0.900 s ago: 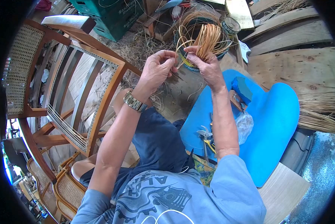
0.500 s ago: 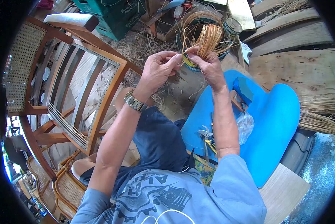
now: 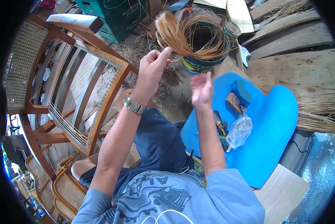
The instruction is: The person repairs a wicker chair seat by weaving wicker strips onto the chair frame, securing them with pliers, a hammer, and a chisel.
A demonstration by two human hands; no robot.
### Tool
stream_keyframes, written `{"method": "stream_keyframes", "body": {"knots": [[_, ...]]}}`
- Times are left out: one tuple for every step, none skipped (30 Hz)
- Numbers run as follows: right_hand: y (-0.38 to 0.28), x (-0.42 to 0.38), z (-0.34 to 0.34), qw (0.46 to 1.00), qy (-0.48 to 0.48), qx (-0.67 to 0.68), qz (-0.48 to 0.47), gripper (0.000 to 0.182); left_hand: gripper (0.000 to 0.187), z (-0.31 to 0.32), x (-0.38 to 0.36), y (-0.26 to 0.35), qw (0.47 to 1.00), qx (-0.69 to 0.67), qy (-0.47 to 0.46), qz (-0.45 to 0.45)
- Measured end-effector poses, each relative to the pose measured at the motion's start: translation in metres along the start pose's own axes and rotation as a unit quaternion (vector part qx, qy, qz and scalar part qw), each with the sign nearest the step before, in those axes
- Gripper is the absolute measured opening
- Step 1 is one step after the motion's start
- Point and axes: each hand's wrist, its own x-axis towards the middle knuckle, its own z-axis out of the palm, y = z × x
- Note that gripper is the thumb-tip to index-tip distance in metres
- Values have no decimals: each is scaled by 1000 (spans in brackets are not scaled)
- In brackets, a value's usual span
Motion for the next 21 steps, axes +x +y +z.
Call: {"method": "stream_keyframes", "body": {"knots": [[0,-9,13,996,-24,19,86,87,30,-1,-1,1,999,-29,-2,-24],[3,-18,27,984,-48,40,169,92,30,0,-5,1,999,-27,-6,-26],[4,-15,46,976,-59,74,198,95,30,1,-11,1,999,-36,-6,-34],[11,3,53,962,-90,134,220,94,30,2,-19,2,998,-45,-5,-42],[11,19,60,958,-108,143,225,88,29,4,-32,8,1000,1,-15,-26],[9,38,71,952,-131,151,231,83,29,3,-47,14,1000,3,-15,-23],[11,66,80,946,-131,203,215,74,28,0,-63,20,998,58,-18,1],[13,91,88,937,-130,255,199,66,28,-5,-81,27,993,112,-22,24],[8,102,105,960,-70,196,185,50,25,-12,-102,39,994,107,-15,32],[9,118,115,960,-74,195,188,50,23,-22,-123,52,994,102,-6,42],[14,136,122,965,-79,186,168,49,21,-36,-140,59,996,51,14,66],[20,151,123,969,-79,178,149,48,19,-51,-159,65,996,1,34,85],[25,164,121,969,-79,176,155,48,17,-64,-180,77,993,-30,97,57],[27,178,118,969,-75,180,151,45,15,-78,-202,88,985,-62,161,30],[26,189,117,969,-74,185,145,43,17,-98,-224,92,982,-103,151,51],[27,195,114,968,-76,186,147,43,20,-121,-250,97,977,-143,140,70],[27,201,112,964,-73,202,158,42,23,-147,-282,102,971,-158,142,108],[27,204,112,959,-69,217,168,42,21,-164,-311,124,986,18,101,130],[27,208,111,959,-57,224,167,41,16,-163,-346,137,960,-39,227,162],[26,210,109,958,-57,223,170,41,22,-185,-387,161,980,-38,154,124],[26,216,103,960,-72,205,177,40,23,-133,-377,185,915,-54,318,241]]}}
